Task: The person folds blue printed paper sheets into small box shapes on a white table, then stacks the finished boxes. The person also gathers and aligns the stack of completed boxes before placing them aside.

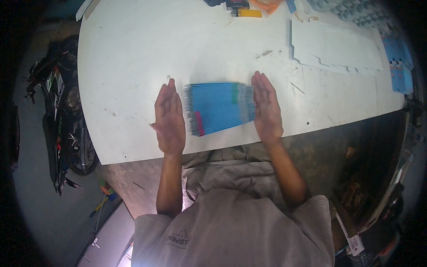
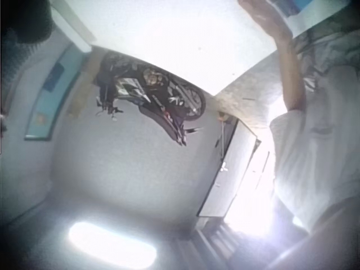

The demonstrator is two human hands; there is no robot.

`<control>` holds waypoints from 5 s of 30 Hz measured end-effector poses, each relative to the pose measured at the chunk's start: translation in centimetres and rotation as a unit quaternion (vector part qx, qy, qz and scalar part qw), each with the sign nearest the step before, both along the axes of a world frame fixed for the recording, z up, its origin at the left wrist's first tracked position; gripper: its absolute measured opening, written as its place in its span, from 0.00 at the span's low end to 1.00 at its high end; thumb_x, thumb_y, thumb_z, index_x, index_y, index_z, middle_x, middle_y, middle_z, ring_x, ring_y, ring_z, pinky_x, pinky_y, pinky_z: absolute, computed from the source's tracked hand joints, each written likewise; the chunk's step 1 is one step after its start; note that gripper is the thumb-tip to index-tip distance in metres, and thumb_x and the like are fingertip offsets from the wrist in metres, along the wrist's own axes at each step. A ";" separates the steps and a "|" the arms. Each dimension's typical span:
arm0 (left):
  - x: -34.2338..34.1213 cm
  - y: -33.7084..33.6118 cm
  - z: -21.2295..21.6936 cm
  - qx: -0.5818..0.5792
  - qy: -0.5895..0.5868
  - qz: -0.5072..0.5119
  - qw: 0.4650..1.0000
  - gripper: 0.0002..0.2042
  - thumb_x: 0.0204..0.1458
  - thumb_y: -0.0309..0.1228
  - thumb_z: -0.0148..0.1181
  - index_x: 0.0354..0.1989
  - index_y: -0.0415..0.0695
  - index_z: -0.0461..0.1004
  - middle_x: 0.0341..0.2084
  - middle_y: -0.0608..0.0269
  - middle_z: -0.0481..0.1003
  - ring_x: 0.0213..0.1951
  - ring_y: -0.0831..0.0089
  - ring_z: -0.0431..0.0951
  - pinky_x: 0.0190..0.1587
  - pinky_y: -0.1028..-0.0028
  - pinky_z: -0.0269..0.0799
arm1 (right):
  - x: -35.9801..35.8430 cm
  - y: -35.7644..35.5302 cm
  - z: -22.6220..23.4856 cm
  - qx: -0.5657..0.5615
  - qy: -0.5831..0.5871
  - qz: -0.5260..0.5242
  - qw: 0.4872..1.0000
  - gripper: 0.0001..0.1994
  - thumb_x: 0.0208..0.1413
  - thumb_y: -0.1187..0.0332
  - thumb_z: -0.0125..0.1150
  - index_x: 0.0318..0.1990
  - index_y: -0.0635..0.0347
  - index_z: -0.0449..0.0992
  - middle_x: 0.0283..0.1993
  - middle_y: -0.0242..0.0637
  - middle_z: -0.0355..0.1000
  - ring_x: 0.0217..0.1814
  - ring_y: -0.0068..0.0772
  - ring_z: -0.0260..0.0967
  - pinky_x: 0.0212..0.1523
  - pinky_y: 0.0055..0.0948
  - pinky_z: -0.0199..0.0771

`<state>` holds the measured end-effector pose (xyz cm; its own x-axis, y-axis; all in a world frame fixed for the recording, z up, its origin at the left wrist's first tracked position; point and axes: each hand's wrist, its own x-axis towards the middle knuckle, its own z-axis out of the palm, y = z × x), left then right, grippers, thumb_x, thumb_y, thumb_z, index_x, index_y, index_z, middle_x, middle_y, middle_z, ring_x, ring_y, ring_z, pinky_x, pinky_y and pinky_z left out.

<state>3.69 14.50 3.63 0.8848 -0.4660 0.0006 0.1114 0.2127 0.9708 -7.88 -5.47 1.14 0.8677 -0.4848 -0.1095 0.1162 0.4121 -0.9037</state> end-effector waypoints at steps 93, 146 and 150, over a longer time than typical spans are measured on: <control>-1.0 -1.9 -0.3 -0.041 -0.040 0.100 0.993 0.51 0.65 0.71 0.19 0.76 0.31 0.48 0.75 0.26 0.49 0.79 0.42 0.45 0.80 0.50 0.34 | 1.3 2.3 0.7 -0.137 0.019 0.050 0.989 0.54 0.65 0.24 0.16 0.81 0.65 0.41 0.84 0.53 0.41 0.87 0.46 0.36 0.83 0.44 0.32; -0.3 -2.9 0.9 0.487 -0.442 -0.157 0.737 0.51 0.56 0.53 0.66 0.74 0.24 0.50 0.60 0.31 0.62 0.60 0.39 0.63 0.63 0.43 0.57 | -2.4 10.0 -1.0 0.276 0.097 -0.097 0.951 0.08 0.64 0.80 0.56 0.49 0.63 0.72 0.49 0.38 0.76 0.51 0.25 0.74 0.54 0.33 0.76; -0.2 -2.9 0.9 0.499 -0.458 -0.154 0.719 0.51 0.56 0.56 0.65 0.73 0.24 0.53 0.59 0.32 0.63 0.58 0.40 0.64 0.59 0.46 0.59 | -3.2 11.6 -1.8 0.485 -0.034 -0.047 0.873 0.09 0.66 0.78 0.55 0.52 0.61 0.73 0.53 0.35 0.73 0.55 0.23 0.70 0.59 0.32 0.69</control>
